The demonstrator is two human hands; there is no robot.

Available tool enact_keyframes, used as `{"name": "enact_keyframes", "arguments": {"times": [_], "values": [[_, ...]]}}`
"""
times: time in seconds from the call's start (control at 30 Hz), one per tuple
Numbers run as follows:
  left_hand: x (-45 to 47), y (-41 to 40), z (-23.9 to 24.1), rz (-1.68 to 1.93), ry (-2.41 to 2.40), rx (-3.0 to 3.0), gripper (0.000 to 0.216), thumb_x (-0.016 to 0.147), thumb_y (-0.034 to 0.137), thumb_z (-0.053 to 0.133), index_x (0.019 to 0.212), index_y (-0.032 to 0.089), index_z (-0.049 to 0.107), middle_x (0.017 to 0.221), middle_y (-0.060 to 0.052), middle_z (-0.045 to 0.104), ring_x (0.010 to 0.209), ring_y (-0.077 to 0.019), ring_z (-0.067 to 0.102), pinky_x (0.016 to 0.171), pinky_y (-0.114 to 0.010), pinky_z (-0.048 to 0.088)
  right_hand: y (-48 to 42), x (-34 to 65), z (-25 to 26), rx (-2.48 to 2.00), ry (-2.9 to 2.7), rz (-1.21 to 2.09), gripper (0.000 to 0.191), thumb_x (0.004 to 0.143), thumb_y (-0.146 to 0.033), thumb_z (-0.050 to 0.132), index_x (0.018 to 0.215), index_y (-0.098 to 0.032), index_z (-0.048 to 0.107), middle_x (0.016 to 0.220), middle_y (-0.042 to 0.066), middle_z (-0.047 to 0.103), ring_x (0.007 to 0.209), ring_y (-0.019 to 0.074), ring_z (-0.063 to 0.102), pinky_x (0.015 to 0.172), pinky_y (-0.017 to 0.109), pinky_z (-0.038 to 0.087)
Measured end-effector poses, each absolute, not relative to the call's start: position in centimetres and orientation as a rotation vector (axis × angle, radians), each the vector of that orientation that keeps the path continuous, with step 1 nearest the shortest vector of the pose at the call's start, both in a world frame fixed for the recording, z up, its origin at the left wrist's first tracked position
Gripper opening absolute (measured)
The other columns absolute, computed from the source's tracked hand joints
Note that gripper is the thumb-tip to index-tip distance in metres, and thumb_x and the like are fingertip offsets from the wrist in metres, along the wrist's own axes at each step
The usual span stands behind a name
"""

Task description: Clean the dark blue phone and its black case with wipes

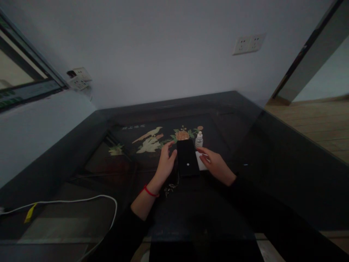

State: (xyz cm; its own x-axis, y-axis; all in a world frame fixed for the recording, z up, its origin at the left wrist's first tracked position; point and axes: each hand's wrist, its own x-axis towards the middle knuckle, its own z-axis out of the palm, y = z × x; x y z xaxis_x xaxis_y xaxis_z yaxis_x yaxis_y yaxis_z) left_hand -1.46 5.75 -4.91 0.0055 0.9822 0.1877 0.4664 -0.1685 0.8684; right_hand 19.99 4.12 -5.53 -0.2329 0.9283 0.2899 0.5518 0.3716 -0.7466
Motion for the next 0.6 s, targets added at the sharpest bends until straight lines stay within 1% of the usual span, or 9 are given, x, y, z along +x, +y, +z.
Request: {"name": "enact_keyframes", "arguments": {"times": [0.1, 0.2, 0.27, 0.33, 0.37, 0.43, 0.5, 0.6], "values": [[-0.9, 5.4, -5.4, 1.143, 1.433, 1.551, 0.038, 0.094, 0.026, 0.039, 0.132, 0.021, 0.041, 0.145, -0.012, 0.044, 0.135, -0.0174, 0.041, 0.111, -0.037, 0.034, 4.2, 20.0, -6.2, -1.282, -1.901, 0.678, 0.041, 0.086, -0.017, 0.049, 0.127, -0.021, 0.057, 0.128, 0.010, 0.064, 0.116, 0.0238, 0.062, 0.100, 0.044, 0.050], [-0.6, 5.0, -5.4, 1.155, 1.368, 1.460, 0.040, 0.095, 0.029, 0.039, 0.134, 0.021, 0.040, 0.147, -0.011, 0.043, 0.137, -0.0160, 0.039, 0.114, -0.035, 0.031, 4.3, 20.3, -6.2, -1.300, -1.891, 0.687, 0.042, 0.083, -0.016, 0.053, 0.125, -0.020, 0.059, 0.127, 0.011, 0.064, 0.117, 0.0279, 0.061, 0.103, 0.051, 0.046], [-0.5, 4.9, -5.2, 1.161, 1.339, 1.413, 0.041, 0.094, 0.029, 0.040, 0.134, 0.021, 0.039, 0.148, -0.011, 0.042, 0.138, -0.0161, 0.038, 0.115, -0.034, 0.029, 4.2, 20.3, -6.1, -1.305, -1.874, 0.703, 0.041, 0.083, -0.015, 0.054, 0.123, -0.020, 0.060, 0.127, 0.011, 0.064, 0.118, 0.0291, 0.060, 0.104, 0.052, 0.044], [-0.3, 4.8, -5.2, 1.161, 1.319, 1.367, 0.042, 0.094, 0.029, 0.041, 0.136, 0.022, 0.038, 0.149, -0.010, 0.041, 0.139, -0.0164, 0.036, 0.116, -0.035, 0.027, 4.1, 20.2, -6.0, -1.302, -1.843, 0.737, 0.040, 0.084, -0.016, 0.054, 0.123, -0.022, 0.060, 0.127, 0.010, 0.064, 0.118, 0.0282, 0.060, 0.105, 0.051, 0.044], [-0.2, 4.7, -5.2, 1.156, 1.309, 1.342, 0.043, 0.095, 0.030, 0.040, 0.137, 0.023, 0.037, 0.150, -0.009, 0.040, 0.140, -0.0165, 0.035, 0.116, -0.036, 0.027, 4.1, 20.1, -6.0, -1.301, -1.823, 0.764, 0.040, 0.085, -0.017, 0.054, 0.124, -0.023, 0.059, 0.127, 0.009, 0.064, 0.117, 0.0271, 0.061, 0.103, 0.050, 0.046], [0.1, 4.6, -5.3, 1.134, 1.288, 1.288, 0.046, 0.095, 0.031, 0.038, 0.141, 0.024, 0.033, 0.151, -0.009, 0.038, 0.141, -0.0167, 0.033, 0.116, -0.036, 0.028, 4.2, 19.7, -6.2, -1.298, -1.776, 0.832, 0.039, 0.085, -0.017, 0.053, 0.123, -0.023, 0.058, 0.127, 0.009, 0.064, 0.111, 0.0247, 0.064, 0.097, 0.045, 0.052], [0.4, 4.4, -5.3, 1.100, 1.267, 1.240, 0.050, 0.095, 0.033, 0.036, 0.144, 0.024, 0.027, 0.154, -0.010, 0.034, 0.142, -0.0170, 0.031, 0.115, -0.035, 0.029, 4.4, 19.4, -6.4, -1.289, -1.725, 0.907, 0.037, 0.085, -0.016, 0.054, 0.121, -0.023, 0.059, 0.125, 0.010, 0.065, 0.108, 0.0226, 0.066, 0.093, 0.041, 0.055], [0.7, 4.2, -5.2, 1.060, 1.239, 1.209, 0.057, 0.096, 0.035, 0.034, 0.148, 0.021, 0.018, 0.158, -0.012, 0.025, 0.144, -0.0173, 0.027, 0.116, -0.033, 0.029, 4.7, 19.1, -6.7, -1.255, -1.650, 1.011, 0.033, 0.084, -0.013, 0.054, 0.116, -0.021, 0.059, 0.124, 0.011, 0.065, 0.115, 0.0207, 0.063, 0.096, 0.038, 0.053]]}}
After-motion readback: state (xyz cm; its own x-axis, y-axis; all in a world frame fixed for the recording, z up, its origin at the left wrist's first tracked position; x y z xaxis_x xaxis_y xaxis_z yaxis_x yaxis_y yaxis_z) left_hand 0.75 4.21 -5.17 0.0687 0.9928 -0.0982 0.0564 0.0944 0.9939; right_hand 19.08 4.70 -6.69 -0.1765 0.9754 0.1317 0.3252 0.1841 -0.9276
